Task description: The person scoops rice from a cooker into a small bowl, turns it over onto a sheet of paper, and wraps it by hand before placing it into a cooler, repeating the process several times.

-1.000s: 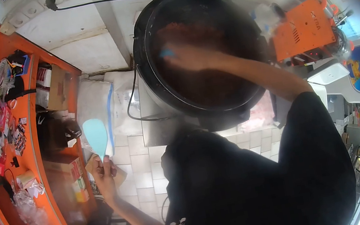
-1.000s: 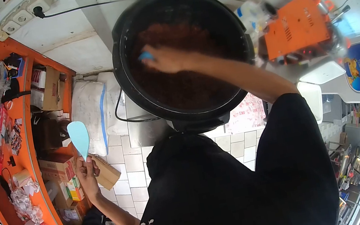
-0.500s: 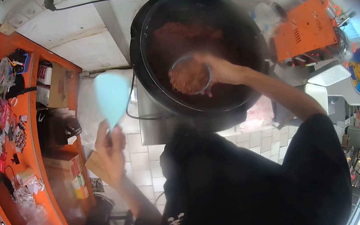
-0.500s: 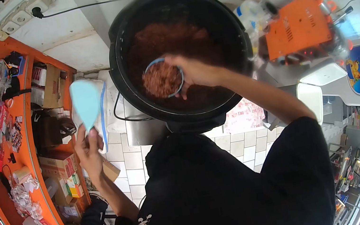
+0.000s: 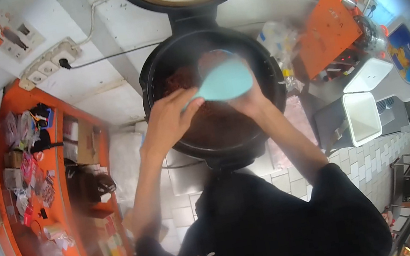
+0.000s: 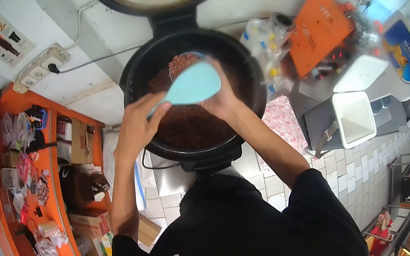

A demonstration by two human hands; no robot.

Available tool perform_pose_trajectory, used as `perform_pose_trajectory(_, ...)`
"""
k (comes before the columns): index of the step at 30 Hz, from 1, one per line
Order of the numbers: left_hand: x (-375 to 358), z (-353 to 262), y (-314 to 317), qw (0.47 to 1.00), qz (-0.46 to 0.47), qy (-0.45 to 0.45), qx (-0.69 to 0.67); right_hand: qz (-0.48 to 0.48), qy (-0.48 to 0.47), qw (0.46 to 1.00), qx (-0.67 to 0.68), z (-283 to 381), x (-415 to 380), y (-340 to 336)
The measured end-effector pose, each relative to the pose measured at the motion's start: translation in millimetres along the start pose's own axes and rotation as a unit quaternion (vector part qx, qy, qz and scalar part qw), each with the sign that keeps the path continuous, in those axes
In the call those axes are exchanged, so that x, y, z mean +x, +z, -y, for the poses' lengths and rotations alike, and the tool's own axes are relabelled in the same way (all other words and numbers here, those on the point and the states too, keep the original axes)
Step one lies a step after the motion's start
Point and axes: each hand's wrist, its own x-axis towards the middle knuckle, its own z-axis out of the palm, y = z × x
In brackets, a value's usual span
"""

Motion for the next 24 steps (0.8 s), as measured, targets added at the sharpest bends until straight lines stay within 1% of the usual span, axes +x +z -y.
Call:
perform_pose_trajectory(2,4,5,9,1.000,0.019,0.013,0.003,-0.002,-0.003,1.000,0.017,7,-10,10)
perform_pose_trajectory(4,7,6,19,1.000,-0.010,0.002,0.016,0.009,0.004,1.000,0.012,6,-6,-3)
perform_pose_trajectory(6,10,5,26,1.000,-0.006,-0.011,0.011,0.022,0.014,1.000,0.002,7,-9,-12)
perform_pose_trajectory(8,13,10,33,0.999,-0.040,-0.023,0.013,0.060,0.044,0.997,-0.020,8,-18,-16)
perform_pose_trajectory(10,17,16,34,0.998,-0.050,-0.038,0.027,0.053,0.049,0.997,-0.027,4,-26,-11)
perform_pose_trajectory(11,19,19,33,0.996,-0.055,-0.054,0.037,0.030,0.057,0.998,-0.027,3,-32,-10)
perform_pose_trajectory(12,22,16,29,0.993,-0.043,-0.098,0.049,0.007,0.065,0.997,-0.028,2,-37,-12)
perform_pose_trajectory(13,20,17,28,0.993,-0.041,-0.101,0.033,0.047,0.069,0.996,-0.037,2,-40,-17)
perform_pose_trajectory(14,21,18,28,0.994,-0.042,-0.100,0.020,0.051,0.068,0.996,-0.039,4,-37,-17)
perform_pose_trajectory(16,17,-2,28,0.993,-0.032,-0.111,0.006,-0.014,0.066,0.998,-0.015,3,-38,-17)
perform_pose_trajectory(17,14,-16,29,0.992,-0.024,-0.120,-0.008,-0.012,0.066,0.998,-0.017,3,-36,-21)
perform_pose_trajectory(18,9,-32,33,0.993,-0.015,-0.108,-0.046,-0.009,0.065,0.998,-0.019,1,-30,-27)
perform_pose_trajectory(20,2,-32,53,0.998,-0.044,-0.033,-0.026,0.003,0.060,0.998,-0.017,1,-30,-34)
perform_pose_trajectory(21,0,-32,55,0.998,-0.048,-0.038,-0.027,0.005,0.055,0.998,-0.023,5,-36,-29)
perform_pose_trajectory(23,3,-25,48,0.992,-0.059,-0.105,0.046,0.022,0.053,0.998,-0.037,9,-42,-26)
perform_pose_trajectory(24,4,-20,42,0.991,-0.060,-0.106,0.049,0.025,0.055,0.998,-0.036,7,-45,-27)
